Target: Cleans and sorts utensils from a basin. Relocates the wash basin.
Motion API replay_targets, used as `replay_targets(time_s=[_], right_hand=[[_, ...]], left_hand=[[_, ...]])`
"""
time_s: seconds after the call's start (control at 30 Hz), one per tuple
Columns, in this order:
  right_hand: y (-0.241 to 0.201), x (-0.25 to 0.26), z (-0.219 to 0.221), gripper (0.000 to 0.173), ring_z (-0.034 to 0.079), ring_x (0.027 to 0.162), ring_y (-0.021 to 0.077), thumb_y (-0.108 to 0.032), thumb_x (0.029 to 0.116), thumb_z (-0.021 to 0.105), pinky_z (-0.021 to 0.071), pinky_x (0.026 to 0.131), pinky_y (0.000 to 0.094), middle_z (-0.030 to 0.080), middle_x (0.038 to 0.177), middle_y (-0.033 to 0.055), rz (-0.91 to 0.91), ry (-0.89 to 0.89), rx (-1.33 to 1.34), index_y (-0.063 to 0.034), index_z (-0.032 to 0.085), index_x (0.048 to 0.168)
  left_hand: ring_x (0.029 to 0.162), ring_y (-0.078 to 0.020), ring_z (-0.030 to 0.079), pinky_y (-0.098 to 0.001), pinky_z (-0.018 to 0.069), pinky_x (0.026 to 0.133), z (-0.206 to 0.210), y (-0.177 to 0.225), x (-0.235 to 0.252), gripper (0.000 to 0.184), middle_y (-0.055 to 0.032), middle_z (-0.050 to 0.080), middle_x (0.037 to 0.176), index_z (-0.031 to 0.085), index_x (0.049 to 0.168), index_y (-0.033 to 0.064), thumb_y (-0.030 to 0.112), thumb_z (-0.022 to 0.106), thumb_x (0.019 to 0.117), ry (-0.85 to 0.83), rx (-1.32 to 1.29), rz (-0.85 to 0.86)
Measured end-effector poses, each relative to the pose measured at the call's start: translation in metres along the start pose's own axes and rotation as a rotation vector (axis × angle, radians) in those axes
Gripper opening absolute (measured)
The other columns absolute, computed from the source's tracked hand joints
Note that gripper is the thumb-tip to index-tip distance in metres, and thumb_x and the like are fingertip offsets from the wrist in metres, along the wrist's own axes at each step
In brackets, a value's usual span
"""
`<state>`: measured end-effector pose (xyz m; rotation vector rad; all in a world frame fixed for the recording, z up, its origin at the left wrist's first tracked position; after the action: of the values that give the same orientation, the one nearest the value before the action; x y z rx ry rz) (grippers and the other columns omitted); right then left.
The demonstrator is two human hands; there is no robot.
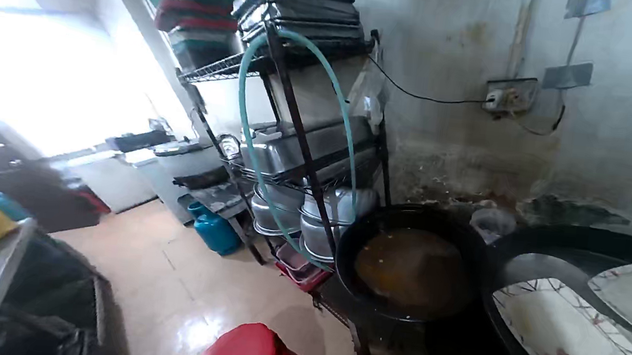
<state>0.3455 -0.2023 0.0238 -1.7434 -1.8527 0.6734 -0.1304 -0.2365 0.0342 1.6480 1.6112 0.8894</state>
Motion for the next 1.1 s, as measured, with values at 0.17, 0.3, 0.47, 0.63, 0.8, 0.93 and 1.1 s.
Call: replay_targets(time_s=[0.17,0.3,0.47,0.63,0.8,0.93,1.1], right_hand=[[0.021,0.046,0.054,0.06,0.028,0.147,0.055,-0.04,0.1054,0.049,0.0228,0.115,0.0753,0.031,0.161,0.0307,0.04,0.12,-0.181,-0.0039,0.046,0.153],[0.033,0.045,0.062,0.063,0.032,0.148,0.0495,-0.047,0.1092,0.035,0.0241,0.119,0.0689,0.034,0.16,0.0289,0.195,0.186,-0.214,-0.0035,0.042,0.155],[0.03,0.047,0.058,0.061,0.04,0.146,0.0421,-0.044,0.1113,0.031,0.0319,0.12,0.0562,0.041,0.157,0.0269,0.466,0.223,-0.171,-0.0021,0.044,0.154],[0.024,0.048,0.059,0.059,0.044,0.143,0.0421,-0.045,0.111,0.03,0.0353,0.117,0.0594,0.046,0.154,0.024,0.576,0.191,-0.254,-0.0058,0.049,0.151],[0.022,0.051,0.059,0.064,0.051,0.138,0.0429,-0.052,0.1093,0.028,0.0394,0.113,0.0631,0.051,0.151,0.0219,0.636,0.173,-0.31,-0.0075,0.053,0.148],[0.017,0.053,0.061,0.067,0.053,0.135,0.0439,-0.055,0.1079,0.027,0.0411,0.11,0.0658,0.055,0.148,0.0209,0.633,0.215,-0.35,-0.0086,0.057,0.146],[0.024,0.053,0.065,0.068,0.052,0.137,0.0436,-0.056,0.1072,0.029,0.0408,0.111,0.0645,0.053,0.149,0.0215,0.592,0.195,-0.336,-0.0086,0.056,0.147]], left_hand=[[0.115,-0.0202,0.067,-0.0404,0.0529,0.104,0.01,0.016,0.117,0.03,-0.0132,0.072,0.121,0.07,0.126,0.0012,0.009,0.053,0.1031,-0.14,0.013,0.157],[0.125,-0.0214,0.064,-0.0374,0.0479,0.112,0.033,0.008,0.251,0.032,-0.0139,0.068,0.131,0.068,0.132,0.0053,0.014,0.053,0.1054,-0.372,0.204,0.21],[0.136,-0.0323,0.053,-0.0499,0.0408,0.116,0.095,-0.006,0.385,0.036,-0.0165,0.058,0.144,0.063,0.139,0.0085,0.02,0.049,0.1081,-0.795,0.596,0.215],[0.142,-0.0355,0.046,-0.0622,0.0415,0.111,0.166,-0.046,0.443,0.04,-0.0122,0.05,0.154,0.061,0.142,0.0146,0.029,0.054,0.1051,-0.72,0.659,0.141],[0.144,-0.0411,0.04,-0.0634,0.0414,0.11,0.196,-0.051,0.436,0.042,-0.0145,0.046,0.156,0.058,0.145,0.0147,0.03,0.052,0.1067,-0.8,0.836,0.152],[0.136,-0.0397,0.051,-0.0609,0.0471,0.106,0.214,-0.038,0.412,0.058,-0.016,0.048,0.154,0.052,0.15,0.015,0.05,0.052,0.1047,-0.865,0.748,0.157],[0.141,-0.0394,0.047,-0.0594,0.0414,0.113,0.219,-0.021,0.384,0.07,-0.0202,0.044,0.156,0.029,0.163,0.0164,0.045,0.055,0.1043,-1.004,0.575,0.021]])
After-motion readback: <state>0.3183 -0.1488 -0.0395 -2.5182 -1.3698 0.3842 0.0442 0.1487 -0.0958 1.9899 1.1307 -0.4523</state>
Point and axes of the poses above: each hand's wrist, its own x-axis towards the middle knuckle, its own z-axis out of the palm, y = z × x, the point moved 1 cm from there along x, towards the middle knuckle
